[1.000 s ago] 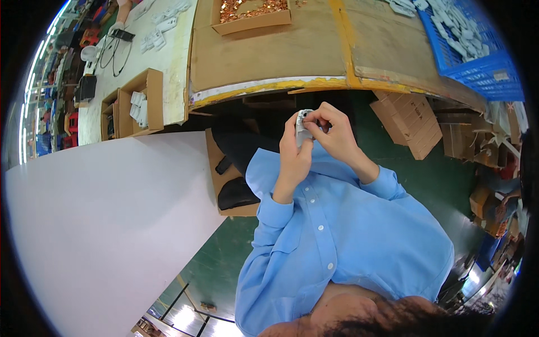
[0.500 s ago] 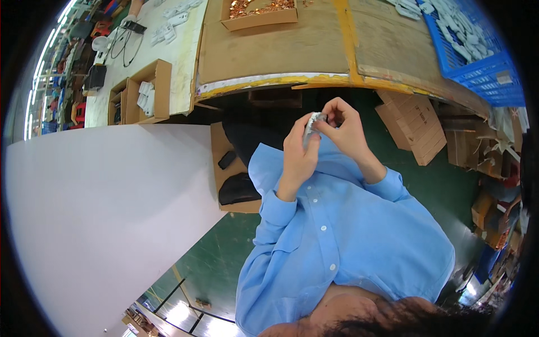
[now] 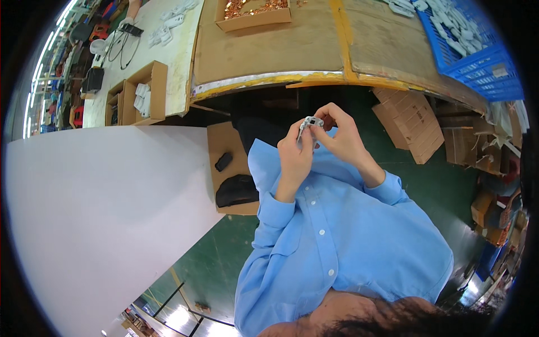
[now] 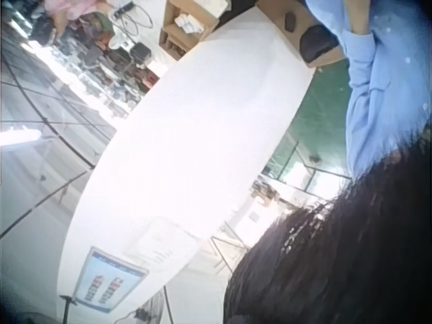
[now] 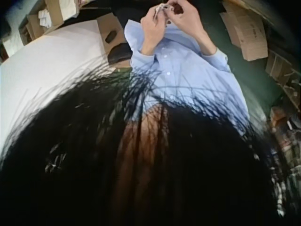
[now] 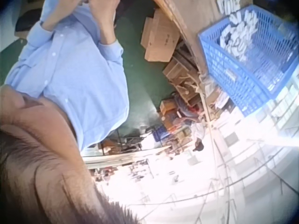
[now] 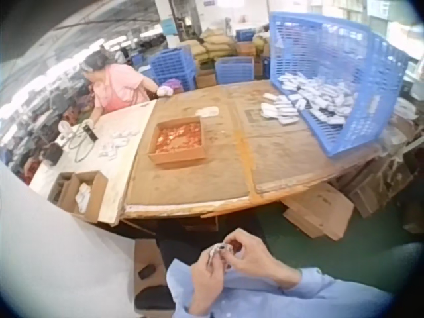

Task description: Assembling small copper components into white plastic electronic housings at a factory workbench.

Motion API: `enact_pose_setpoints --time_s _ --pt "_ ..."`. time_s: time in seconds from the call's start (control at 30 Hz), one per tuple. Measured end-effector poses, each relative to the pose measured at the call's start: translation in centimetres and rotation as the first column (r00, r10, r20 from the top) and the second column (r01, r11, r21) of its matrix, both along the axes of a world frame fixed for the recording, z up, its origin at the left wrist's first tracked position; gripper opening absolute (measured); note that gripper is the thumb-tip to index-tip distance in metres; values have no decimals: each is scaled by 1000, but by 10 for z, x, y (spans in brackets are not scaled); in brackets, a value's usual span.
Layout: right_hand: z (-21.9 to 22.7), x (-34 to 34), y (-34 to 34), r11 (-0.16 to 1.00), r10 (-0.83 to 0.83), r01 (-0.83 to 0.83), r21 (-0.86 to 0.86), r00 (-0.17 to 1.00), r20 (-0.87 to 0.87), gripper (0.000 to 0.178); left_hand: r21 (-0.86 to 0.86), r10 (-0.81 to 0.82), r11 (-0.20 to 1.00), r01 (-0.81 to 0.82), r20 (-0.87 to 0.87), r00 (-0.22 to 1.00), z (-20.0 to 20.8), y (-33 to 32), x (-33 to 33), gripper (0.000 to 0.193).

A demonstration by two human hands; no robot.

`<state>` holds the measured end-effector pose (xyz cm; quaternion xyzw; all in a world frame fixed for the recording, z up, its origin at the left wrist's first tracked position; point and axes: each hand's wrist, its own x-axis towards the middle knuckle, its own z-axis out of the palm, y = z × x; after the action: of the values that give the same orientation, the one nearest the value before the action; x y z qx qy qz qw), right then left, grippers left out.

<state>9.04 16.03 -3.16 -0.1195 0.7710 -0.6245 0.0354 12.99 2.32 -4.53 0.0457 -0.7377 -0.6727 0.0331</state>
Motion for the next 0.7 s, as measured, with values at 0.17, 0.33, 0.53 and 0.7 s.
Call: enact_pose_setpoints --time_s 0.17,0.33,0.53,0.7 --pt "4 0 1 999 -27 29 -31 998 62 14 -5 -40 999 40 21 999 4 1 -1 24" --pt "4 -5 7 998 -27 33 -44 991 129 13 41 -65 997 64 42 997 4 2 -5 25" --pt "8 -8 9 998 -6 16 -62 987 163 14 32 -97 995 96 49 994 10 2 -6 26" --pt "12 -14 6 1000 4 -9 27 981 192 15 53 -75 996 72 63 995 12 -2 -8 24"
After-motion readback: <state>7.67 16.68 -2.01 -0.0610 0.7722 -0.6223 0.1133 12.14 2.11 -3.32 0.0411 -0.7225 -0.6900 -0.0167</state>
